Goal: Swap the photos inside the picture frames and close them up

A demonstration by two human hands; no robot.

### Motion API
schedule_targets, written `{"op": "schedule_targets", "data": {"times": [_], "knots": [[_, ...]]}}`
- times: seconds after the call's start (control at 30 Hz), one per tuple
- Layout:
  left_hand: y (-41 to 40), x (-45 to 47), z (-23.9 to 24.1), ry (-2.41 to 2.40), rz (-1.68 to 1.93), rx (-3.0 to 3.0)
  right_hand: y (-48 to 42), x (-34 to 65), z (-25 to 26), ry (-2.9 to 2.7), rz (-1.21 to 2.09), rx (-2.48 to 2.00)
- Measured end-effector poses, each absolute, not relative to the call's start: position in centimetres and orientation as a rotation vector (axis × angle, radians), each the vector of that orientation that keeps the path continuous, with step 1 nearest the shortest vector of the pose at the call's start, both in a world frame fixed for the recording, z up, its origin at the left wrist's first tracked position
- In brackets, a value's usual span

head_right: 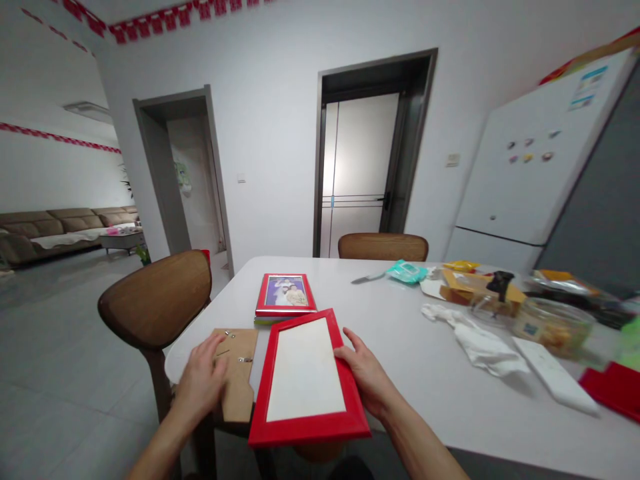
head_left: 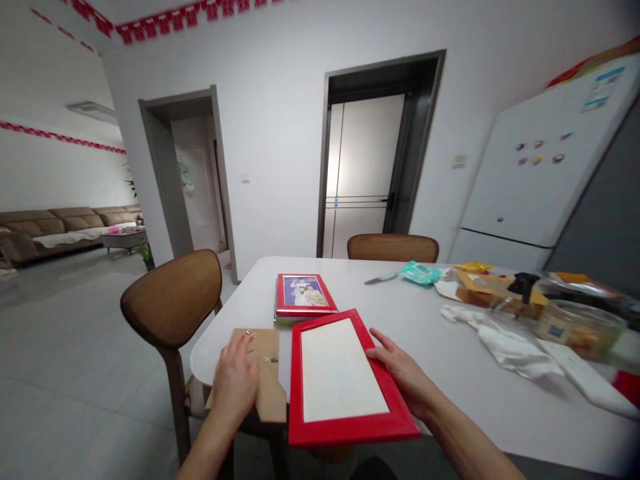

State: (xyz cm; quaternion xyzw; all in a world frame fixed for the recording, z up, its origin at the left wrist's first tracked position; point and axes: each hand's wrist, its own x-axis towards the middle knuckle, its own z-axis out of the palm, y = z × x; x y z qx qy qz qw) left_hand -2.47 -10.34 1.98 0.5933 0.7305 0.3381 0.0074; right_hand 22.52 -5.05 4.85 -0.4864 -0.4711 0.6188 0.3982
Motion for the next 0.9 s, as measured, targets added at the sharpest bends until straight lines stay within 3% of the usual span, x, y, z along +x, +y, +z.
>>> {"op": "schedule_targets", "data": {"times": [0.17,0.4,0.63,0.9], "knots": [[-11.5,6.3,3.9,1.592,1.162,1.947,-5.7,22.0,6.0,-1.136,1.528,-1.117],[-12.5,9.4,5.1,1.367,1.289,2.326,-5.5,21.7,6.3,-1.19,1.464,-1.134],[-13.2,3.8,5.7,1.682,1.741,1.949,-4.5,22.4,4.9,-1.38,1.333,-1.259],[-13.9,-1.3,0.6,1.802,1.645,1.266,-1.9,25.3,1.0,-1.796,0.77,-1.582]]}}
